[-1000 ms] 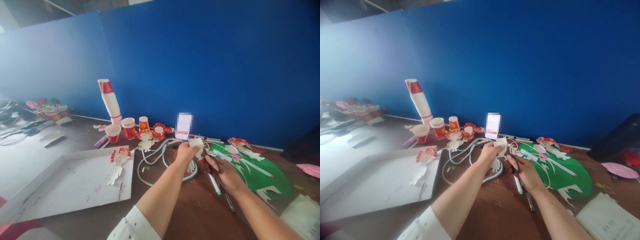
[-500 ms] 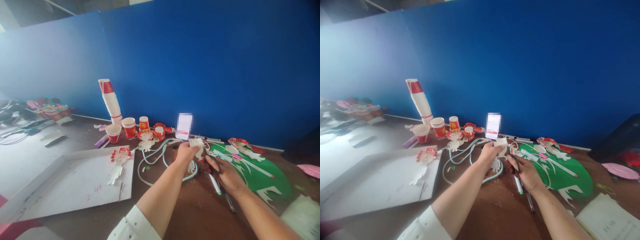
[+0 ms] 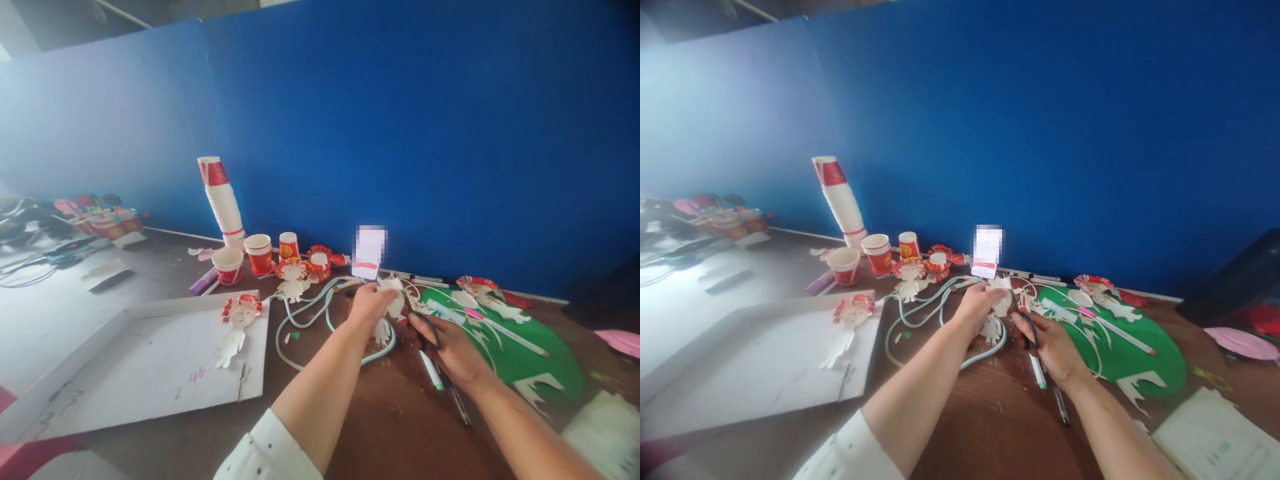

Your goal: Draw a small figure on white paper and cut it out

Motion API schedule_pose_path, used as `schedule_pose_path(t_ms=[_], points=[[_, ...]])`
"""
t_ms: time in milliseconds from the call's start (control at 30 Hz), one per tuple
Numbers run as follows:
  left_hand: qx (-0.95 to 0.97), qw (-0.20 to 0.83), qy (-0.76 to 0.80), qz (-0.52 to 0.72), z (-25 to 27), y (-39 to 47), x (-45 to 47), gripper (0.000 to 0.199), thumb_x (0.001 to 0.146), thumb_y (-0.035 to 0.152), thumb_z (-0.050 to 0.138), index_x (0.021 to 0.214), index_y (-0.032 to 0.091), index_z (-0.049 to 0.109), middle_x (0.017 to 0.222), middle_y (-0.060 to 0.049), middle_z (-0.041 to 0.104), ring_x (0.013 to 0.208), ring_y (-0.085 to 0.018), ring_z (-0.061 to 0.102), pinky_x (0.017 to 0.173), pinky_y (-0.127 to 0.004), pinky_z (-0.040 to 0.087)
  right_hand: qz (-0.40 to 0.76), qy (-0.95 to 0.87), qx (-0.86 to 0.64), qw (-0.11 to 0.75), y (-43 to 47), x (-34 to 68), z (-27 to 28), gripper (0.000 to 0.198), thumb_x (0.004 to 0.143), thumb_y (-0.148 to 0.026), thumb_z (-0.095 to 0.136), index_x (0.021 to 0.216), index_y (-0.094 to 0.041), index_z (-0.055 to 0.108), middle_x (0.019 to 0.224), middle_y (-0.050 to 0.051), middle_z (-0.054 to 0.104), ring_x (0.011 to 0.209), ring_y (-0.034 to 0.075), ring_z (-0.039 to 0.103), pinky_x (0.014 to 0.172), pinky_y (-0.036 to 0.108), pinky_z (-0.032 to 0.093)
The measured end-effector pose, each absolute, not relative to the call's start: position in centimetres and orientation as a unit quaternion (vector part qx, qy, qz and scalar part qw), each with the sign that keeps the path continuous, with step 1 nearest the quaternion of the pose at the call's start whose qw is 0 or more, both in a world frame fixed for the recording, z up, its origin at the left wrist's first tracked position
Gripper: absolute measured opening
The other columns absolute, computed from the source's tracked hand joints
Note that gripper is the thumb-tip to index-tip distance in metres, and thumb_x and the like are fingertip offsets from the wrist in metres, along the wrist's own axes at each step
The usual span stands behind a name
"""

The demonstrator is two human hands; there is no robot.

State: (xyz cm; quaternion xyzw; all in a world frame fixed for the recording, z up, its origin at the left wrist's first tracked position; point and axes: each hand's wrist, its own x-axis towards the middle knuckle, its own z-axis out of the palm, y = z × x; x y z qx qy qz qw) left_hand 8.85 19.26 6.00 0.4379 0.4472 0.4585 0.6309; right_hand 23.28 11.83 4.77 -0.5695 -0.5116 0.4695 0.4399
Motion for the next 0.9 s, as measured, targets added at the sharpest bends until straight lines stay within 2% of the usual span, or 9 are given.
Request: schedule_pose_path(t_ms=[333, 533, 733, 900], points=[[0.412, 0.665, 0.420, 0.461, 5.8, 19.5, 8.6, 0.019, 0.067, 0.024, 0.074, 0.081, 0.014, 0.069, 0.071, -0.005, 0.066, 0.059, -0.013, 0.057, 0.056, -0.024, 0.041, 0.455, -0.527, -0.582, 0.420, 11.5, 22.9, 5.5, 0.039, 0.079, -0.060, 0.064, 0.068, -0.022, 0.064, 0.064, -0.001, 0.058, 0.060, 0.016, 0.050, 0.053, 0.026, 0.033], [0.384, 0.693, 0.413, 0.449, 6.1, 19.6, 8.5, 0.012, 0.067, 0.019, 0.072, 0.076, 0.012, 0.067, 0.067, -0.004, 0.064, 0.059, -0.011, 0.056, 0.057, -0.024, 0.040, 0.472, -0.513, -0.567, 0.440, 11.6, 22.9, 5.1, 0.034, 0.079, -0.055, 0.066, 0.070, -0.023, 0.066, 0.065, -0.001, 0.057, 0.062, 0.015, 0.049, 0.054, 0.026, 0.033], [0.328, 0.739, 0.417, 0.416, 6.7, 19.4, 8.0, 0.017, 0.064, 0.018, 0.072, 0.080, 0.013, 0.067, 0.077, -0.005, 0.065, 0.065, -0.012, 0.057, 0.056, -0.023, 0.039, 0.503, -0.494, -0.550, 0.448, 11.6, 23.0, 4.9, 0.032, 0.079, -0.052, 0.069, 0.070, -0.022, 0.066, 0.068, -0.001, 0.058, 0.064, 0.014, 0.050, 0.055, 0.025, 0.034], [0.301, 0.756, 0.421, 0.400, 6.9, 19.4, 7.8, 0.018, 0.064, 0.018, 0.072, 0.080, 0.013, 0.065, 0.078, -0.004, 0.064, 0.065, -0.011, 0.056, 0.056, -0.022, 0.038, 0.510, -0.488, -0.553, 0.442, 11.5, 22.9, 5.2, 0.032, 0.077, -0.054, 0.070, 0.069, -0.023, 0.066, 0.065, -0.002, 0.057, 0.060, 0.014, 0.048, 0.051, 0.025, 0.033]])
